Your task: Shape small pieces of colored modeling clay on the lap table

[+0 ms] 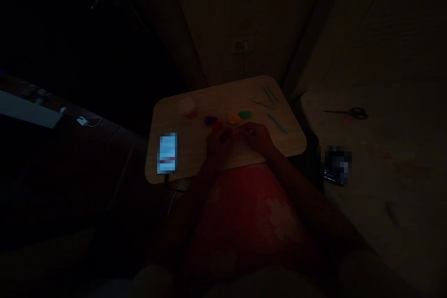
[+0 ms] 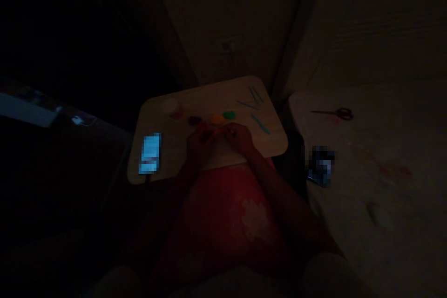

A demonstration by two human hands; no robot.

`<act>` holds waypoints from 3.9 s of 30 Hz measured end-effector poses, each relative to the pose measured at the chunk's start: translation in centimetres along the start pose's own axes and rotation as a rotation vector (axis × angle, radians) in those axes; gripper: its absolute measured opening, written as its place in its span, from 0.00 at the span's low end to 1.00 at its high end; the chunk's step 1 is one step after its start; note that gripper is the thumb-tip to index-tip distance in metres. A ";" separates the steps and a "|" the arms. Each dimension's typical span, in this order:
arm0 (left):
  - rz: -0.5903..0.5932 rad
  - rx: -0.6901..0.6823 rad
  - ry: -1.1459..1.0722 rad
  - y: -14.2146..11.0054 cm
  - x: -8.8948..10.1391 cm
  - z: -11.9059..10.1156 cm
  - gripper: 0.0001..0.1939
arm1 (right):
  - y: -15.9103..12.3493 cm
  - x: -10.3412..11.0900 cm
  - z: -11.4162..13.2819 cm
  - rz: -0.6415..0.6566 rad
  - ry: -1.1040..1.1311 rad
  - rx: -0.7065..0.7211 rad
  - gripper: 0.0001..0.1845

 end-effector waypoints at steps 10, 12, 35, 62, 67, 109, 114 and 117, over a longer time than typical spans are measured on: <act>-0.017 -0.063 -0.004 0.0 0.1 0.0 0.06 | -0.1 0.1 -0.2 -0.003 -0.046 -0.015 0.11; -0.014 -0.075 -0.011 0.0 0.1 0.1 0.06 | -0.1 0.1 -0.2 0.002 -0.051 -0.019 0.11; 0.035 -0.170 0.043 0.1 -0.1 0.1 0.06 | -0.2 0.2 0.0 0.055 -0.039 -0.014 0.11; 0.009 -0.157 0.182 0.0 -1.4 1.9 0.09 | -0.7 0.3 -0.5 -0.245 0.056 0.149 0.13; 0.031 -0.192 0.183 -0.1 -1.2 1.7 0.06 | -0.9 0.6 0.9 -0.214 0.037 0.197 0.18; 0.214 -0.200 -0.163 -0.4 0.1 -0.1 0.33 | -2.9 -2.4 2.8 0.102 -0.447 0.255 0.10; 0.180 -0.091 -0.288 -0.6 -0.1 0.3 0.30 | -2.5 -2.6 3.0 0.114 -0.435 0.287 0.12; 0.180 -0.019 -0.372 -0.7 -0.2 0.5 0.28 | -2.3 -2.5 2.8 0.122 -0.384 0.289 0.13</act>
Point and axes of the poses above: each hand's wrist, its own y-axis towards the middle knuckle, its own x-axis out of the back of the hand, z = x × y, the point moved 1 cm from there along y, towards the middle knuckle, and after that the axes turned 8 degrees about y, right-handed, at the moved point
